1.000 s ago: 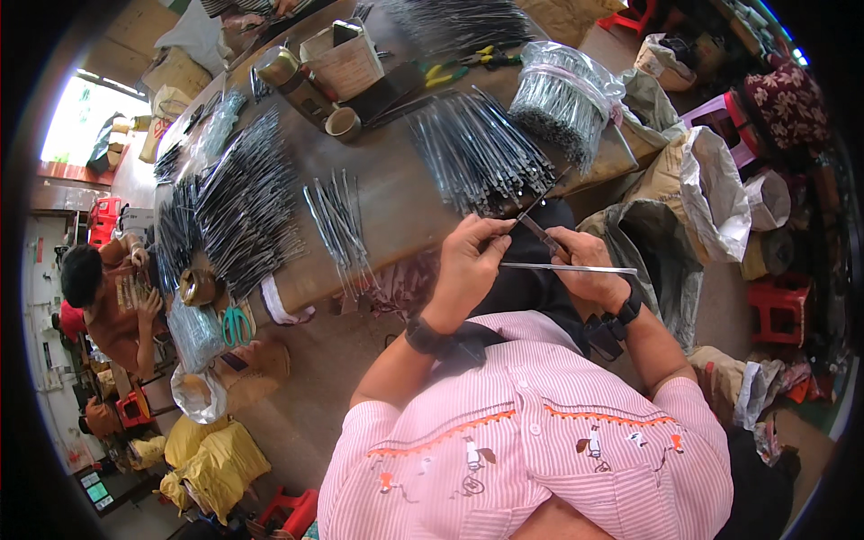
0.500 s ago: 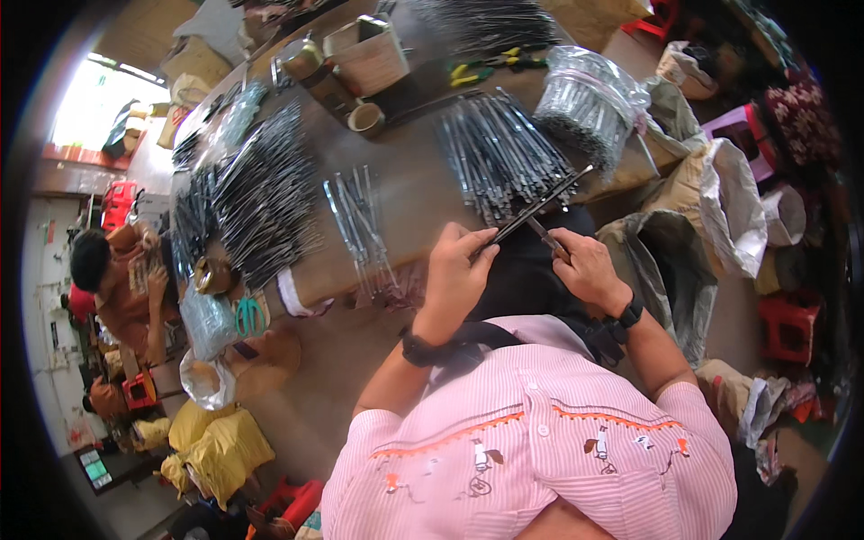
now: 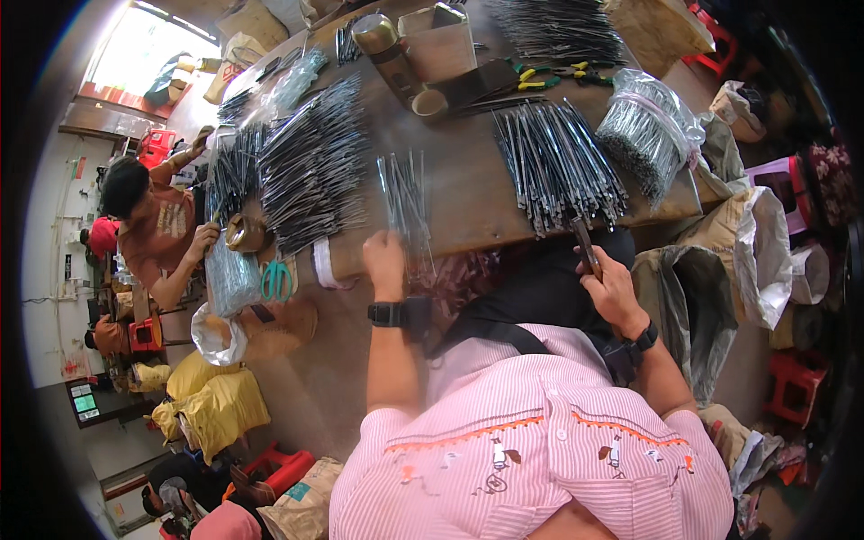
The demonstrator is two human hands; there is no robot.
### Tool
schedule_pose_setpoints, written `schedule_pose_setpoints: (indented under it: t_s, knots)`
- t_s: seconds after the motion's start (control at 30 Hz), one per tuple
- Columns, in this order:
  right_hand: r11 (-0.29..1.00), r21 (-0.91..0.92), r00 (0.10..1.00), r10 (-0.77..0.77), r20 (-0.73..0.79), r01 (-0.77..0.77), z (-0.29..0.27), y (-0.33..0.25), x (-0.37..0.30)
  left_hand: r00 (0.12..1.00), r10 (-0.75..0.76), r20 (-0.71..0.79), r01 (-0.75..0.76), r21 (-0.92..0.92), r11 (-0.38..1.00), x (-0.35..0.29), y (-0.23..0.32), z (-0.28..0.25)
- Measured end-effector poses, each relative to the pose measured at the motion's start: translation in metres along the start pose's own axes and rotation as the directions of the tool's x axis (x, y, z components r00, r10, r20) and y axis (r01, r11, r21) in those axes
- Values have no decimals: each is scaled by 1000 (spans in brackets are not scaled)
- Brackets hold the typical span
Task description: The person repeatedly picks up long metal rods from a pile on the table, trims one end with pliers, and places the trimmed rods into a separate pile. The process is continuous and repetitive throughout the clip.
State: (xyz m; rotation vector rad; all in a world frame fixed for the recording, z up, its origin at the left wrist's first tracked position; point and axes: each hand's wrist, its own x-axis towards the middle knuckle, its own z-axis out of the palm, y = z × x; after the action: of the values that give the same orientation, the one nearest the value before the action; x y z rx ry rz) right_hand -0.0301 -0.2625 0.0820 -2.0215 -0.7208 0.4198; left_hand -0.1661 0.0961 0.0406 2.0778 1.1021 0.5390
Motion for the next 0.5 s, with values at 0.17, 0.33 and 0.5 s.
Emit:
schedule_pose_setpoints:
  t_s: [0.17,0.33,0.5]
  knots:
    - [995,98,1000,19,0,-19,-1,0,-7,988,118,-101,-87,273,958,-10,31,8]
    - [930,343,990,115,77,-135,-5,-7,-9,937,342,70,-345,43,938,-28,89,54]
    - [879,446,986,139,97,-168,-7,-15,-12,926,272,261,-269,-48,962,-28,124,116]
